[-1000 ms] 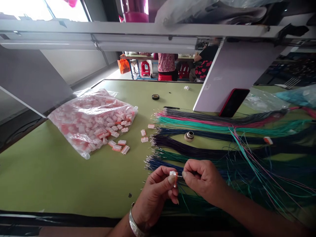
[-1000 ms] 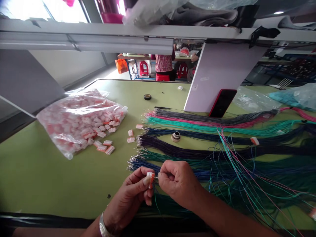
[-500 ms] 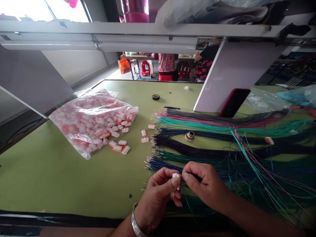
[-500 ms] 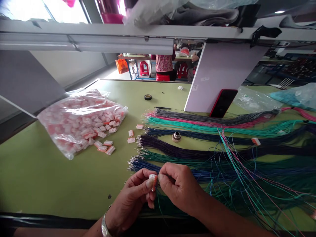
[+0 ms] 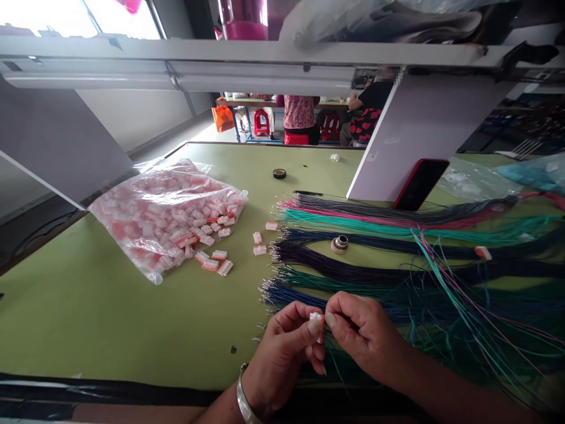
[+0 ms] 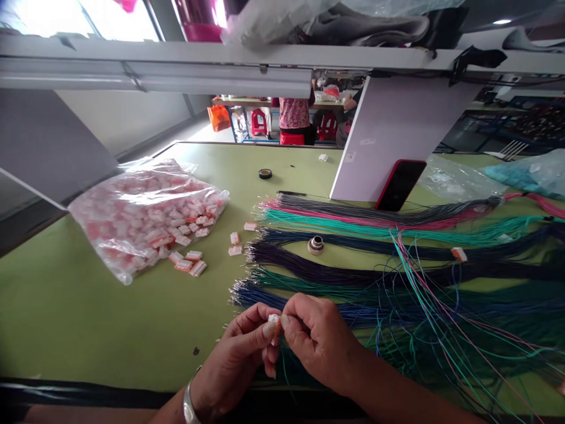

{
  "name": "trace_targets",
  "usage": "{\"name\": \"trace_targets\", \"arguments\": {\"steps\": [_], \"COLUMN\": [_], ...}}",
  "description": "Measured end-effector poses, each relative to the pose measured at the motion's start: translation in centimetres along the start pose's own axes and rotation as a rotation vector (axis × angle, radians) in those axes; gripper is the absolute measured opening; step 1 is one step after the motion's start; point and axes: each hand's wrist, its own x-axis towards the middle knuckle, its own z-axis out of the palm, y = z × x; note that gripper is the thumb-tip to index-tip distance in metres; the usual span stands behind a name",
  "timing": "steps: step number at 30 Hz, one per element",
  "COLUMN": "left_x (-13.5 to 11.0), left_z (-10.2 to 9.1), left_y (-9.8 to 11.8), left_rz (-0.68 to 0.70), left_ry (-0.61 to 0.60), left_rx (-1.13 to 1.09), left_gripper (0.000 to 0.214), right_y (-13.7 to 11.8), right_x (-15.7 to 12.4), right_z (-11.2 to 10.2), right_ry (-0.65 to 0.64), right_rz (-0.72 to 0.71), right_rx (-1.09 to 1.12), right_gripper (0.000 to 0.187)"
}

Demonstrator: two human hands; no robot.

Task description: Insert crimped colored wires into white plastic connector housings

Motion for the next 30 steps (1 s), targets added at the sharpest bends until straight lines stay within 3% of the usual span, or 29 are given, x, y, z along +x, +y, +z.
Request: {"name": "trace_targets", "arguments": {"steps": [8, 16, 30], "left_x": [0.0, -0.1, 0.0], "left_z": [-0.2, -0.1, 0.0], "left_y": [0.3, 0.0, -0.2], "left_rz": [0.002, 0.01, 0.012], "left_ry": [0.013, -0.014, 0.015], "left_rx": [-0.026, 0.063, 0.001], "left_gripper": [0.023, 0.025, 0.024], "right_y": [-0.1, -0.4, 0.0], "right_x": [0.0, 0.1, -0.3], "right_z": [-0.4, 0.1, 0.8], "right_ry": [-0.03, 0.04, 0.112], "right_rz": [-0.001, -0.006, -0.064], "right_rx": [0.012, -0.006, -0.028], "right_gripper": [0.019, 0.018, 0.016]}}
